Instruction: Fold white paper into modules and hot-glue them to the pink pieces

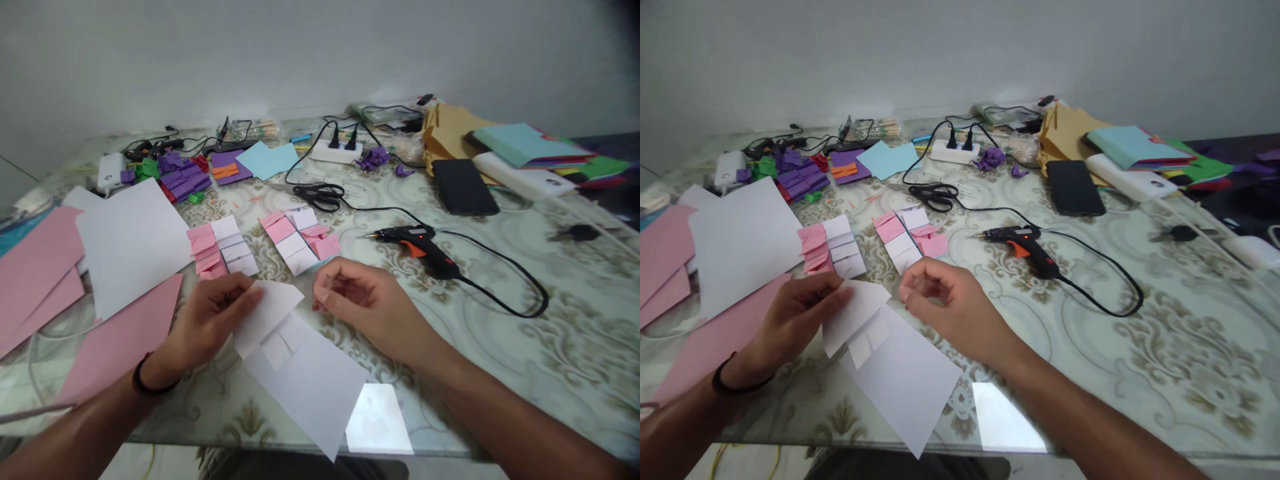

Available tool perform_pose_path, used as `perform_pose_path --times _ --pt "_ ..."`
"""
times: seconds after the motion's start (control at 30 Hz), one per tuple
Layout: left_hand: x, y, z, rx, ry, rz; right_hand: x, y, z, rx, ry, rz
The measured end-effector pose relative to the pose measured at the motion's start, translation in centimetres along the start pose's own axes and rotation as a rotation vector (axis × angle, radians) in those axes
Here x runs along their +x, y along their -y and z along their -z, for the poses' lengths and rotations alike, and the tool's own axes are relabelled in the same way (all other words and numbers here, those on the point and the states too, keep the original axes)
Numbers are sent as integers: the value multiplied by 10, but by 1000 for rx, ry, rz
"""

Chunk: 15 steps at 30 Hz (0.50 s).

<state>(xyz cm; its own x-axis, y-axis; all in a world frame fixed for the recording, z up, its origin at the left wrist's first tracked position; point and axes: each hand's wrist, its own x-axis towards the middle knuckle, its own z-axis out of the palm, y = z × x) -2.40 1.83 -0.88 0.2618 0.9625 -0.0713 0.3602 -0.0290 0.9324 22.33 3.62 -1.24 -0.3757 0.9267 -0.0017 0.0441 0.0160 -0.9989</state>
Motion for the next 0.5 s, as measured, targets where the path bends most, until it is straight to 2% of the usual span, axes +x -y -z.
perform_pose_path --times 0.2,0.33,0.4,0.5 --pt "0 3 -10 -46 166 65 -3 -6 -13 -60 181 -172" --pt "-1 5 -14 -205 249 241 -3 -10 -16 44 148 -303" --pt "-1 6 -14 -190 232 263 -2 -11 -15 62 123 -304" --pt "-1 6 -12 -90 159 220 -1 -13 -13 45 102 -277"
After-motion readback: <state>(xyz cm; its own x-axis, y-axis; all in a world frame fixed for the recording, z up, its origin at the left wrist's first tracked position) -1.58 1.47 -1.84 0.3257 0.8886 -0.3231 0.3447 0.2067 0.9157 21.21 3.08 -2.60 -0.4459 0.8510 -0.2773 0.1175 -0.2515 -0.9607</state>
